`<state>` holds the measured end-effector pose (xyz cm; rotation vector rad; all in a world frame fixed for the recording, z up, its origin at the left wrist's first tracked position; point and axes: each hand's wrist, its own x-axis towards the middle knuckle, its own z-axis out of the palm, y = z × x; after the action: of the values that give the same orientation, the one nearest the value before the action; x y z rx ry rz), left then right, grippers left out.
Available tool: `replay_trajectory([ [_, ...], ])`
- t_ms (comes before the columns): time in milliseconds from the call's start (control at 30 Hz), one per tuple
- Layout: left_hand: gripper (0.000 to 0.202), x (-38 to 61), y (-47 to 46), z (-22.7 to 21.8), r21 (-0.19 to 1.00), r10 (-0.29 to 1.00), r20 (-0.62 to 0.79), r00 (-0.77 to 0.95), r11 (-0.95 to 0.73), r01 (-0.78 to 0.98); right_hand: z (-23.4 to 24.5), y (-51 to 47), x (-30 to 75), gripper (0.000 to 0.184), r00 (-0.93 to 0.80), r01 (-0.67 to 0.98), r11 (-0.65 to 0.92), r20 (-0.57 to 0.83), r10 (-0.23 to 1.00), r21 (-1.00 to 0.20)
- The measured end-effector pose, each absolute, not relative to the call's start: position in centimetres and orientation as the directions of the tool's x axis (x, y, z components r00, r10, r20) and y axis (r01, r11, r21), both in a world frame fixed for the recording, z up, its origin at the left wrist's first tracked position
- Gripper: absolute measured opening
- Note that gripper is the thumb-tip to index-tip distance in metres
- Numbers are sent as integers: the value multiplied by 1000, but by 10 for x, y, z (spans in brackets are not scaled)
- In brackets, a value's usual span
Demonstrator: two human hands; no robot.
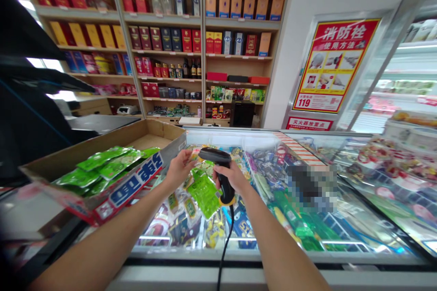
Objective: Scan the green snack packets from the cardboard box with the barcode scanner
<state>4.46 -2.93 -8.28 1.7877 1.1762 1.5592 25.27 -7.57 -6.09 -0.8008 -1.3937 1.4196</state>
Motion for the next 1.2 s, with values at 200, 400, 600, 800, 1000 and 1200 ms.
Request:
replay_trajectory([
  [200,23,45,-23,-91,826,841,537,-68,-508,243,-62,-75,252,30,-322,-184,113,169,932,-976],
  [400,32,44,-22,-85,889,892,429,-145,-445,-109,-63,-77,250,31,-309,-199,143,201,929,-969],
  [600,31,29,-18,-55,808,874,311,-374,-450,-380,-49,-79,236,30,-306,-173,162,209,929,-971],
  [800,22,11,-9,-34,621,787,194,-585,-560,-548,-13,-70,194,29,-382,-96,215,235,894,-972],
  [1000,17,-12,0,-24,423,635,124,-762,-729,-539,3,-65,158,29,-422,-93,238,255,870,-967],
  [1200,16,-13,-1,-31,467,653,194,-732,-718,-517,-6,-65,171,26,-369,-116,206,235,899,-972],
])
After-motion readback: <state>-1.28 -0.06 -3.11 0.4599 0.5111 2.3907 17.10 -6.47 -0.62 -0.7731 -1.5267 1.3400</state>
